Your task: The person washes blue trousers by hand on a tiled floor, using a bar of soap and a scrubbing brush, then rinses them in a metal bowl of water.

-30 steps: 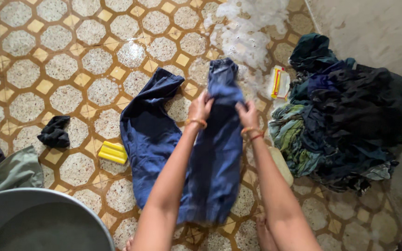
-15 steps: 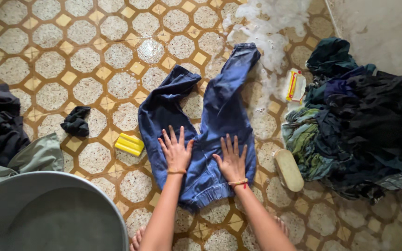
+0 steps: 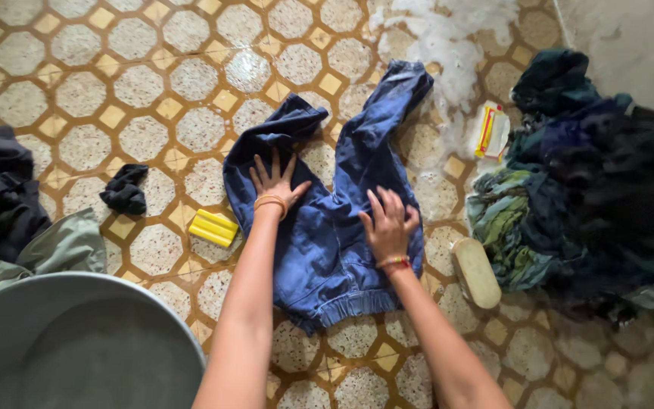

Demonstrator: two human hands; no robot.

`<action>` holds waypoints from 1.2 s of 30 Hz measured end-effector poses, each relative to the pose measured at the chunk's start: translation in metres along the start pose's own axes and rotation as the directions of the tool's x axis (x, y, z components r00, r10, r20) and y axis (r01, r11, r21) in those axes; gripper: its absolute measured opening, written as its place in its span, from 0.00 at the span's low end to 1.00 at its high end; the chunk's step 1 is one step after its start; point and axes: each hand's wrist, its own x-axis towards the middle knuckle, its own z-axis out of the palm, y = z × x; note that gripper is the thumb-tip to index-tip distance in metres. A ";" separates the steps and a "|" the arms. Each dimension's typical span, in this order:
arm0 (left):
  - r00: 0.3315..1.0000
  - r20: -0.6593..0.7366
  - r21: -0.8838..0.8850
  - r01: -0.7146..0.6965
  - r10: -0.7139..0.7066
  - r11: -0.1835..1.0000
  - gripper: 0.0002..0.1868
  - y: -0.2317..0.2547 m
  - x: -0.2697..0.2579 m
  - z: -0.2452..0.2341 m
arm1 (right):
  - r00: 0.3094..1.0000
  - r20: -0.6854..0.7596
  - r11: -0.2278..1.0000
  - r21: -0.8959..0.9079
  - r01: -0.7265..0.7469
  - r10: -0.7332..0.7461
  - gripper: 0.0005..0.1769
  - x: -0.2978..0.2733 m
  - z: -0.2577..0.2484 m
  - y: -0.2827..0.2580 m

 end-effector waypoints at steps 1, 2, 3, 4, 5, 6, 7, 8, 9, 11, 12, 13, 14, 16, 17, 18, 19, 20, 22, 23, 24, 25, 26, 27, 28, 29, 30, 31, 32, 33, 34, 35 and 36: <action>1.000 -0.029 0.019 0.006 -0.005 1.000 0.47 0.003 -0.002 0.001 | 0.999 -0.024 0.998 -0.056 0.037 -0.039 0.31 0.010 0.006 0.001; 0.998 -0.059 0.038 0.012 -0.009 0.999 0.46 0.006 -0.004 0.000 | 0.996 -0.044 0.991 -0.113 0.074 -0.079 0.32 0.022 0.014 0.003; 0.995 -0.099 0.052 0.025 -0.019 0.998 0.45 0.008 -0.003 -0.002 | 0.989 -0.065 0.978 -0.170 0.120 -0.133 0.33 0.040 0.022 0.007; 0.996 -0.091 0.050 0.028 -0.023 0.998 0.46 0.009 -0.002 -0.006 | 0.991 0.006 0.968 -0.214 0.129 -0.131 0.35 0.057 0.032 0.012; 0.996 -0.085 0.050 0.028 -0.024 0.998 0.46 0.009 0.001 -0.009 | 0.990 0.074 0.956 -0.257 0.138 -0.123 0.38 0.075 0.042 0.018; 0.997 -0.079 0.049 0.028 -0.024 0.998 0.46 0.009 0.004 -0.012 | 0.984 0.141 0.943 -0.299 0.150 -0.111 0.40 0.090 0.050 0.026; 0.997 -0.067 0.050 0.044 -0.040 0.998 0.46 0.007 0.015 -0.019 | 0.981 0.157 0.946 -0.284 0.154 -0.112 0.41 0.106 0.057 0.033; 0.997 -0.056 0.051 0.060 -0.057 0.997 0.46 0.005 0.027 -0.026 | 0.978 0.173 0.950 -0.269 0.158 -0.114 0.41 0.121 0.061 0.039; 0.996 -0.050 0.045 0.075 -0.073 0.996 0.46 0.006 0.044 -0.031 | 0.975 0.186 0.951 -0.261 0.165 -0.118 0.42 0.140 0.063 0.046; 0.993 0.071 0.029 0.096 -0.098 0.995 0.46 -0.006 0.082 -0.049 | 0.966 0.249 0.983 -0.150 0.104 -0.064 0.43 0.187 0.064 0.054; 0.985 0.135 0.020 0.110 -0.112 0.994 0.47 -0.011 0.095 -0.055 | 0.957 0.286 0.993 -0.097 0.071 -0.040 0.44 0.200 0.060 0.057; 0.985 0.138 0.044 0.100 -0.105 0.994 0.47 -0.012 0.100 -0.058 | 0.955 0.297 0.996 -0.078 0.044 -0.018 0.44 0.204 0.054 0.057; 0.985 0.142 0.068 0.090 -0.099 0.994 0.47 -0.012 0.102 -0.061 | 0.951 0.309 0.998 -0.059 0.016 0.003 0.44 0.206 0.045 0.058; 0.993 0.101 0.146 0.051 -0.066 0.988 0.44 -0.005 0.095 -0.066 | 0.955 0.296 1.000 -0.012 0.011 -0.007 0.44 0.199 0.029 0.053; 0.997 0.063 0.198 0.025 -0.038 0.980 0.42 0.004 0.075 -0.061 | 0.960 0.276 0.999 0.014 0.032 -0.035 0.45 0.176 0.025 0.048; 1.000 0.026 0.251 0.003 -0.010 0.968 0.39 0.015 0.049 -0.053 | 0.965 0.256 0.998 0.040 0.055 -0.063 0.45 0.146 0.022 0.045; 0.996 -0.070 0.179 -0.033 0.046 0.983 0.38 0.027 0.010 -0.042 | 0.962 0.260 0.995 -0.035 0.090 -0.078 0.47 0.108 0.020 0.041; 0.981 -0.168 0.111 -0.077 0.095 0.991 0.37 0.044 -0.039 -0.026 | 0.960 0.265 0.986 -0.109 0.125 -0.092 0.50 0.068 0.019 0.036; 0.976 -0.194 0.100 -0.082 0.100 0.992 0.34 0.080 -0.134 0.005 | 0.964 0.264 0.992 -0.120 0.050 -0.017 0.42 -0.007 0.013 0.033; 0.974 -0.216 0.051 -0.059 0.068 0.997 0.34 0.087 -0.177 0.014 | 0.962 0.273 0.986 -0.166 0.018 0.028 0.42 -0.034 0.011 0.029; 0.971 -0.237 0.000 -0.037 0.036 0.999 0.36 0.090 -0.205 0.021 | 0.958 0.278 0.977 -0.212 -0.014 0.074 0.41 -0.056 0.011 0.024; 0.975 -0.217 0.005 -0.037 0.037 0.999 0.36 0.092 -0.215 0.027 | 0.958 0.274 0.975 -0.222 -0.022 0.084 0.42 -0.073 0.010 0.022; 0.979 -0.198 0.009 -0.038 0.039 0.999 0.36 0.092 -0.223 0.032 | 0.958 0.270 0.972 -0.232 -0.031 0.095 0.42 -0.086 0.008 0.022; 0.984 -0.173 0.022 -0.042 0.045 0.999 0.37 0.086 -0.230 0.034 | 0.957 0.267 0.971 -0.236 -0.047 0.112 0.42 -0.095 0.006 0.019; 0.992 -0.110 0.033 -0.064 0.067 0.997 0.38 0.079 -0.232 0.034 | 0.937 0.324 0.968 -0.247 -0.048 0.129 0.43 -0.098 0.003 0.019; 0.996 -0.045 0.038 -0.079 0.081 0.996 0.39 0.074 -0.235 0.033 | 0.912 0.384 0.965 -0.260 -0.040 0.142 0.43 -0.098 -0.006 0.019; 0.995 0.020 0.042 -0.094 0.093 0.995 0.41 0.069 -0.239 0.030 | 0.883 0.442 0.961 -0.274 -0.032 0.155 0.44 -0.096 -0.022 0.012; 0.994 0.056 0.049 -0.092 0.089 0.995 0.42 0.066 -0.251 0.026 | 0.853 0.492 0.955 -0.294 -0.029 0.177 0.43 -0.100 -0.038 0.003; 0.992 0.092 0.056 -0.089 0.084 0.994 0.43 0.064 -0.263 0.022 | 0.819 0.538 0.949 -0.314 -0.024 0.199 0.43 -0.103 -0.053 -0.006; 0.988 0.134 0.062 -0.092 0.083 0.994 0.44 0.062 -0.278 0.019 | 0.779 0.584 0.942 -0.336 -0.025 0.229 0.42 -0.113 -0.065 -0.014; 0.982 0.176 0.075 -0.086 0.072 0.993 0.45 0.061 -0.291 0.017 | 0.753 0.612 0.939 -0.344 -0.022 0.241 0.43 -0.124 -0.072 -0.022; 0.974 0.217 0.088 -0.084 0.063 0.993 0.46 0.064 -0.302 0.015 | 0.727 0.637 0.935 -0.353 -0.020 0.256 0.43 -0.135 -0.078 -0.027; 0.965 0.257 0.100 -0.082 0.053 0.992 0.47 0.064 -0.312 0.012 | 0.700 0.661 0.932 -0.363 -0.019 0.272 0.44 -0.145 -0.081 -0.030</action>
